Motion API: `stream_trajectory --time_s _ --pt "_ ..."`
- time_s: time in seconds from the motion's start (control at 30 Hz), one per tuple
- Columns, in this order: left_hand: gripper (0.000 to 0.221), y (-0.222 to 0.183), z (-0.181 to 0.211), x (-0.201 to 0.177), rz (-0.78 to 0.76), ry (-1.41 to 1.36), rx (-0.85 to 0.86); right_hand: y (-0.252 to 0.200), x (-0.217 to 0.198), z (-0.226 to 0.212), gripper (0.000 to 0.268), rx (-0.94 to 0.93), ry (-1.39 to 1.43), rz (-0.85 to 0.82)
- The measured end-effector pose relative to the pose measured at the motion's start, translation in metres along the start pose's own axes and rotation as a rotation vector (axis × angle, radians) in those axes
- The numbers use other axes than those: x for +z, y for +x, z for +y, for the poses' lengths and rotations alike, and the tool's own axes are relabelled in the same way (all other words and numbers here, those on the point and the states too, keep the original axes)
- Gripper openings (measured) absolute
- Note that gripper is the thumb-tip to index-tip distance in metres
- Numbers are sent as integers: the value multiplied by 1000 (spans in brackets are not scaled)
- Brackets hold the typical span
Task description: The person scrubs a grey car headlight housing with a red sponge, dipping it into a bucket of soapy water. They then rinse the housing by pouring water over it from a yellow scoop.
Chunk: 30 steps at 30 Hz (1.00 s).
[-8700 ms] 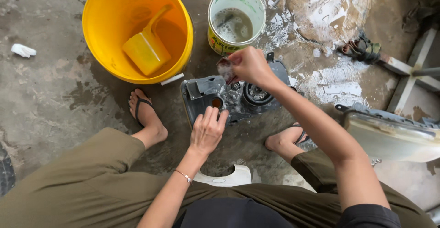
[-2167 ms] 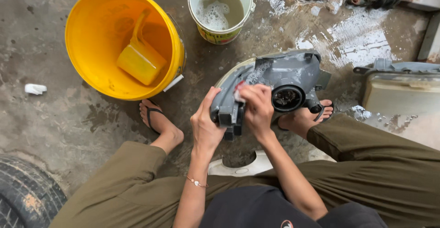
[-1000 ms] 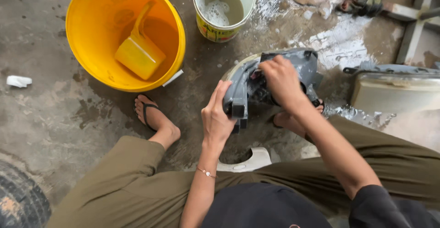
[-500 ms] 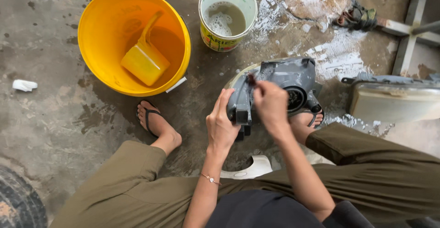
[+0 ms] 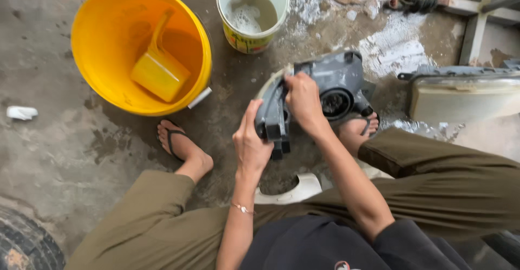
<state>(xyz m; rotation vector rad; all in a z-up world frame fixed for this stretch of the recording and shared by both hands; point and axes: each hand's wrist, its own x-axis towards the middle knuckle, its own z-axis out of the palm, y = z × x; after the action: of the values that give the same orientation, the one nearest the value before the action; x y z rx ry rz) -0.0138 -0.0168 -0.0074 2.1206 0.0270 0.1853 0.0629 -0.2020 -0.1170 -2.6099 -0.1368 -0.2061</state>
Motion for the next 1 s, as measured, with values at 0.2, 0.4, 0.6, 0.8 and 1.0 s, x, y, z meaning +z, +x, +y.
stream_trajectory --time_s 0.2,0.4,0.6,0.8,1.0 --pt "73 -5 2 5 18 27 28 -6 -13 4 15 -88 -216 65" --pt "72 -14 -1 4 29 13 17 -26 -41 -37 21 -22 -90 -75" --pt "69 -15 2 4 47 23 26 -14 -39 -11 17 -5 2 -139" --pt "69 -11 11 -1 27 32 18 -22 -127 69 24 80 -232 34" --pt "67 -14 3 -1 2 22 35 -25 -109 44 30 -361 137 -233"
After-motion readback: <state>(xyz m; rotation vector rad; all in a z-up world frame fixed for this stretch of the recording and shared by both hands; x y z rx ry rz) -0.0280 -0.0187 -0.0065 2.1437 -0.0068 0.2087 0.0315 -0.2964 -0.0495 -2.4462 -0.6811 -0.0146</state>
